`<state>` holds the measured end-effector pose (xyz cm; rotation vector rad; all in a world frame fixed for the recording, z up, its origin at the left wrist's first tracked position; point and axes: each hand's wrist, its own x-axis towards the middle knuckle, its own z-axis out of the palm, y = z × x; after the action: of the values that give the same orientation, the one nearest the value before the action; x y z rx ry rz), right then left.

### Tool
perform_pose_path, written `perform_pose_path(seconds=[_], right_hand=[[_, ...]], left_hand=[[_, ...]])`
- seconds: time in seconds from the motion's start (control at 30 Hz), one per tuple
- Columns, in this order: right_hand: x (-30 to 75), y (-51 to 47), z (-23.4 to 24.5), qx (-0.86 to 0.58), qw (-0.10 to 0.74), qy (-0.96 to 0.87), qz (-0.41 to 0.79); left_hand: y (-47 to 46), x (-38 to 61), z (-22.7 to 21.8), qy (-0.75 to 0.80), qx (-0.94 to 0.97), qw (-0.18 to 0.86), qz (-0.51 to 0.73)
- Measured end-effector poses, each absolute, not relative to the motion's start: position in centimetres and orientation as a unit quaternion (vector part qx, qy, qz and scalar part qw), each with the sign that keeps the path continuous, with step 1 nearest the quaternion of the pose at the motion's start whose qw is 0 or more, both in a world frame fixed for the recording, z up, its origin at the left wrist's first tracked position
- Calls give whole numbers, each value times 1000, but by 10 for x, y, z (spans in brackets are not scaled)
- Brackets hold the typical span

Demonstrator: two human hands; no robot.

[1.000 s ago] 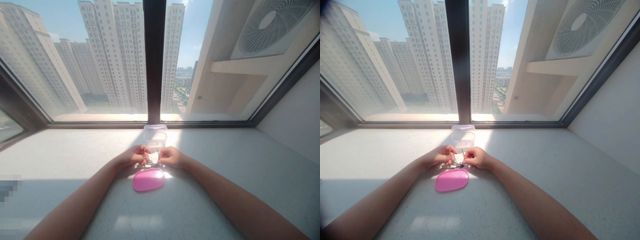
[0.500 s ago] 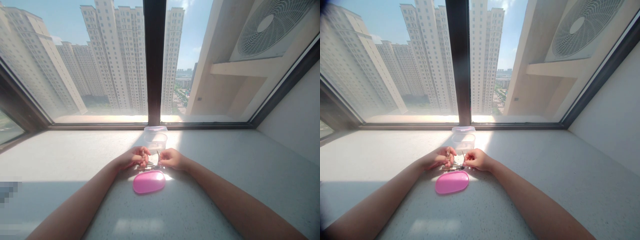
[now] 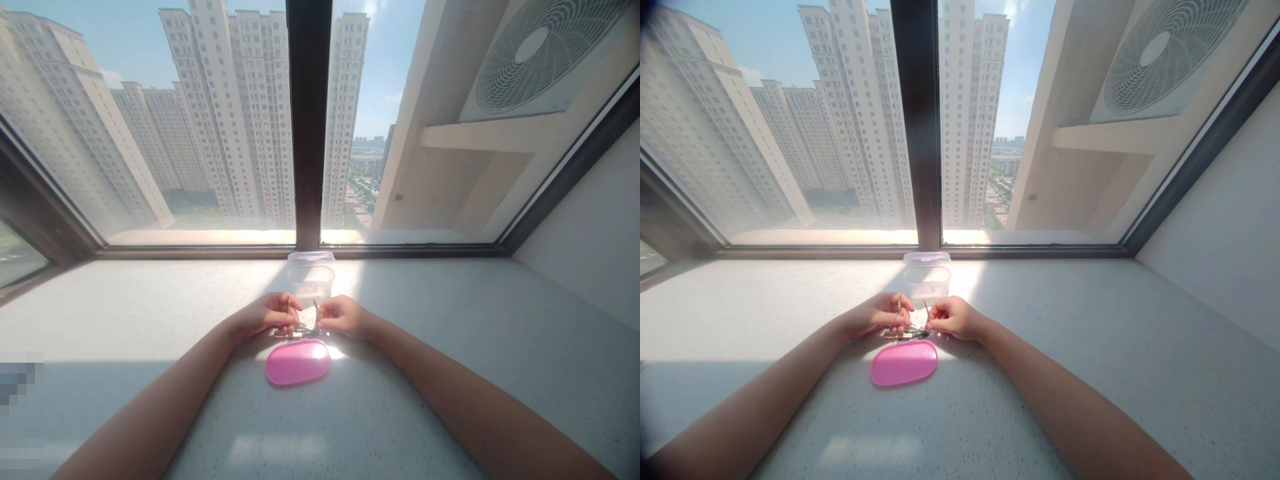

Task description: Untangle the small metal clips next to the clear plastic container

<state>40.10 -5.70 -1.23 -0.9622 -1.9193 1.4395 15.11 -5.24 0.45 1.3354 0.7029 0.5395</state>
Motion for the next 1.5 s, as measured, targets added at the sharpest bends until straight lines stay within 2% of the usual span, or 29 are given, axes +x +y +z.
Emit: perform_pose_path(seconds=[1.5], right_hand=[[401,-59,-11,-349,286,-723,523]], left_hand=[[-53,153,7,316,601,688,256]])
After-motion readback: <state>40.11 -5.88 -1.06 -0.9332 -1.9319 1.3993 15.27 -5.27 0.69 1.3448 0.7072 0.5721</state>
